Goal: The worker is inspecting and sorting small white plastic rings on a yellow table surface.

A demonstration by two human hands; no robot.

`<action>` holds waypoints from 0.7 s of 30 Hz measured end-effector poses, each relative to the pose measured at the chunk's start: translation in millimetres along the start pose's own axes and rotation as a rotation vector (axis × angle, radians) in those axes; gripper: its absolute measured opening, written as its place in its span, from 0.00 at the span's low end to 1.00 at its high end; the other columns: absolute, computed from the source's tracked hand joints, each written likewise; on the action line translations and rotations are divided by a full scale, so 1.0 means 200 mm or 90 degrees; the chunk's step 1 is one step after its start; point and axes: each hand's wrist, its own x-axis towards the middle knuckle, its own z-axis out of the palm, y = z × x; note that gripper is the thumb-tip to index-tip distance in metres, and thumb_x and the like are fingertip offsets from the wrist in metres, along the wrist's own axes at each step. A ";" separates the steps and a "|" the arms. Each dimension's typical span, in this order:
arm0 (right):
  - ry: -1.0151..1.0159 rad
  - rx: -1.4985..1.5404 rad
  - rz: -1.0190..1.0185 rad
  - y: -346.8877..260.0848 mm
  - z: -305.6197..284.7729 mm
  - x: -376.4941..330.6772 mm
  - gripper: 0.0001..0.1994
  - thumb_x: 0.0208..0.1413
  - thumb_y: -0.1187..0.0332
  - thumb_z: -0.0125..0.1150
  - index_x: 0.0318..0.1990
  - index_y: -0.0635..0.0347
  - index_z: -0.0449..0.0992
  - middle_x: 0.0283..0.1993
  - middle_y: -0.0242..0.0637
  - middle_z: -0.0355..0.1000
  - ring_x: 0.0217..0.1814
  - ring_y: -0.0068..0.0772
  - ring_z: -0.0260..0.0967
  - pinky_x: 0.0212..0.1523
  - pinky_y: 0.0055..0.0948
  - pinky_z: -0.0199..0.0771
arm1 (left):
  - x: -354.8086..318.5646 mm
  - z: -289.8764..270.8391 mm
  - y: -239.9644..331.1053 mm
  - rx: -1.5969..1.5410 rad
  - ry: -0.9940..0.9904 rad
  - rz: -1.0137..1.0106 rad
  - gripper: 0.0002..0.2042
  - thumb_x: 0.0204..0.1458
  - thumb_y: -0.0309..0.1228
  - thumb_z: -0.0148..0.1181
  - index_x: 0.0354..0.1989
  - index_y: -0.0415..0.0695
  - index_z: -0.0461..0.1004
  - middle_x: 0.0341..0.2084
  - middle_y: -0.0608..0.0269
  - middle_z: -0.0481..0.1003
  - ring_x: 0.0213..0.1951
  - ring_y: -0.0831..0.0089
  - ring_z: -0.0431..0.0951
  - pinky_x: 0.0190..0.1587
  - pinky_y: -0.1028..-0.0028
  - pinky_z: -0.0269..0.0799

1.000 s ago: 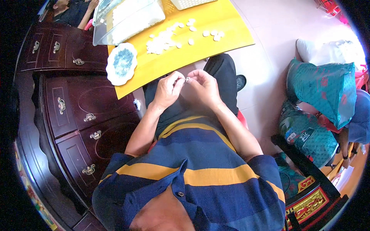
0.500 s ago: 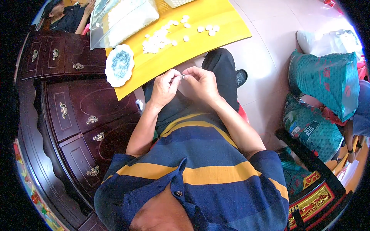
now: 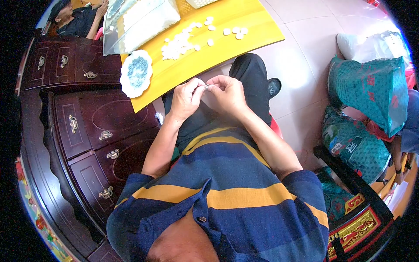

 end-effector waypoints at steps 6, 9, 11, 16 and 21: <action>-0.052 0.201 0.036 0.01 -0.02 0.02 0.07 0.62 0.76 0.65 0.46 0.66 0.81 0.37 0.31 0.81 0.35 0.17 0.74 0.39 0.19 0.76 | 0.01 0.00 0.00 -0.014 0.045 0.044 0.03 0.59 0.22 0.60 0.34 0.38 0.78 0.24 0.60 0.79 0.26 0.72 0.79 0.31 0.73 0.74; -0.036 0.192 0.024 0.00 -0.01 0.01 0.08 0.62 0.76 0.65 0.47 0.66 0.81 0.37 0.31 0.81 0.36 0.16 0.74 0.39 0.19 0.76 | 0.01 -0.01 0.03 -0.183 0.034 -0.052 0.03 0.60 0.23 0.61 0.35 0.37 0.80 0.25 0.66 0.79 0.26 0.80 0.77 0.31 0.77 0.73; -0.031 0.194 0.015 0.00 -0.01 0.00 0.07 0.61 0.76 0.65 0.46 0.66 0.81 0.37 0.31 0.81 0.37 0.17 0.75 0.41 0.19 0.77 | 0.01 0.01 0.01 -0.216 0.034 -0.084 0.04 0.60 0.24 0.62 0.36 0.37 0.80 0.25 0.68 0.79 0.27 0.83 0.76 0.32 0.79 0.72; -0.018 0.182 0.013 -0.01 -0.01 0.00 0.07 0.61 0.75 0.65 0.45 0.65 0.82 0.37 0.31 0.81 0.37 0.17 0.76 0.42 0.20 0.77 | 0.00 0.02 -0.01 -0.235 0.055 -0.120 0.04 0.60 0.24 0.63 0.36 0.37 0.81 0.26 0.72 0.79 0.27 0.86 0.74 0.33 0.82 0.71; -0.005 0.192 0.009 -0.02 -0.02 0.00 0.06 0.60 0.74 0.66 0.44 0.64 0.82 0.35 0.30 0.81 0.36 0.16 0.75 0.40 0.20 0.77 | 0.01 0.04 -0.02 -0.226 0.068 -0.133 0.03 0.59 0.24 0.64 0.35 0.37 0.82 0.26 0.71 0.79 0.27 0.86 0.74 0.32 0.82 0.70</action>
